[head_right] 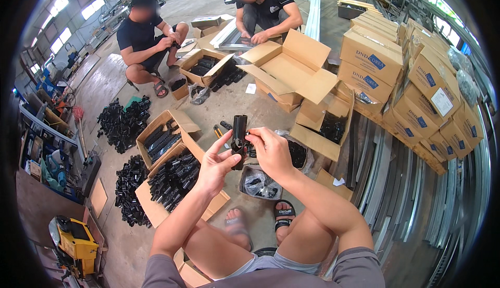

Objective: The person takes black plastic components from a plastic bag inside a cardboard box and places them into a separate cardboard box by hand.

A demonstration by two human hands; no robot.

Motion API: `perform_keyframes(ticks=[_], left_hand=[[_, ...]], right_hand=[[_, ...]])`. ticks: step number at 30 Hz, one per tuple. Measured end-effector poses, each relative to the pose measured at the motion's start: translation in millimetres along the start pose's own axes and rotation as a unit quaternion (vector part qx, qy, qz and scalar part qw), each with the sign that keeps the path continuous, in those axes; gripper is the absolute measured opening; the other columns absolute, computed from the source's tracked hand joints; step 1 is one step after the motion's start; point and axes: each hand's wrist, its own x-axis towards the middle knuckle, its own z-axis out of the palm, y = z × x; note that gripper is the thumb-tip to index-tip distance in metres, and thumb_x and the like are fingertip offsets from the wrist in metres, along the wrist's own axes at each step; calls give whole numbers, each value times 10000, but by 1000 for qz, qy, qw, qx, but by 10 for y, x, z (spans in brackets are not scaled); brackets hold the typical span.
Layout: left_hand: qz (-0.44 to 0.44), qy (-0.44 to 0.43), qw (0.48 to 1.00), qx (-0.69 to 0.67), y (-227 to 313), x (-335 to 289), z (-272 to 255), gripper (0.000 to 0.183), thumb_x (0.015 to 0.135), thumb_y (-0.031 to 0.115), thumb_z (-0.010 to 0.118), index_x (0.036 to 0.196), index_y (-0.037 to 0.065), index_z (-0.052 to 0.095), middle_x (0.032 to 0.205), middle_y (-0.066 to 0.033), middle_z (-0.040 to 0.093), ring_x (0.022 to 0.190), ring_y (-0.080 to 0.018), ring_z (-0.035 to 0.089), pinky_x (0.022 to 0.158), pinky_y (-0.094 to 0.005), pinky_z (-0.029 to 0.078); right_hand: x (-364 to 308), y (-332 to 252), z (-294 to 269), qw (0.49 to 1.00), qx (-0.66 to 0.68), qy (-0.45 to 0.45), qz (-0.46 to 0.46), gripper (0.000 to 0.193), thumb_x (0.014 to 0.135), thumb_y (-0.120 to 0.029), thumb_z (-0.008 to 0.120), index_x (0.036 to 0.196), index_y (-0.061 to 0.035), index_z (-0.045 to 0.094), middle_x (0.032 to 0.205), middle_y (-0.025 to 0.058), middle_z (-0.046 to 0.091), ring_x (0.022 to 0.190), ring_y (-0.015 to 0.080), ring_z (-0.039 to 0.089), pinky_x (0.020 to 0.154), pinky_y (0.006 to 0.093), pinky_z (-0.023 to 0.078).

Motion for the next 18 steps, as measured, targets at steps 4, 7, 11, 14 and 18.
perform_keyframes(ticks=[4, 7, 11, 14, 18], left_hand=[[1, -3, 1000, 3, -6, 0, -11, 705, 888, -82, 669, 1519, 104, 413, 1138, -137, 719, 1006, -166, 692, 909, -312, 550], [1, 0, 1000, 2, 4, -5, 1, 704, 887, -79, 673, 1517, 103, 416, 1124, -133, 723, 995, -163, 695, 903, -308, 552], [0, 2, 1000, 4, 19, -11, 12, 702, 883, -82, 674, 1513, 99, 424, 1115, -120, 726, 984, -149, 692, 895, -302, 553], [2, -2, 1000, 4, 25, -14, 13, 703, 881, -83, 676, 1512, 99, 426, 1117, -117, 726, 985, -141, 689, 894, -299, 552], [4, -4, 1000, 6, 14, -14, -10, 706, 879, -77, 682, 1513, 98, 425, 1125, -118, 725, 993, -138, 686, 898, -299, 549]], right_hand=[[3, -23, 6, 1000, 7, -1, 8, 101, 929, -64, 669, 970, 28, 664, 880, 175, 717, 755, 296, 715, 639, 356, 542], [5, -24, 3, 1000, 10, -4, 14, 105, 927, -70, 673, 971, 25, 665, 879, 172, 717, 752, 296, 714, 638, 357, 541], [16, -43, -21, 1000, -13, -5, -3, 112, 926, -84, 679, 969, 19, 668, 879, 168, 714, 753, 306, 710, 639, 364, 541], [24, -42, -37, 1000, -20, -11, -10, 132, 927, -108, 682, 970, 16, 670, 886, 170, 709, 770, 325, 702, 654, 382, 541], [42, -96, -72, 999, -34, -32, -17, 138, 939, -114, 663, 985, 16, 663, 892, 177, 698, 784, 344, 690, 670, 401, 538]])
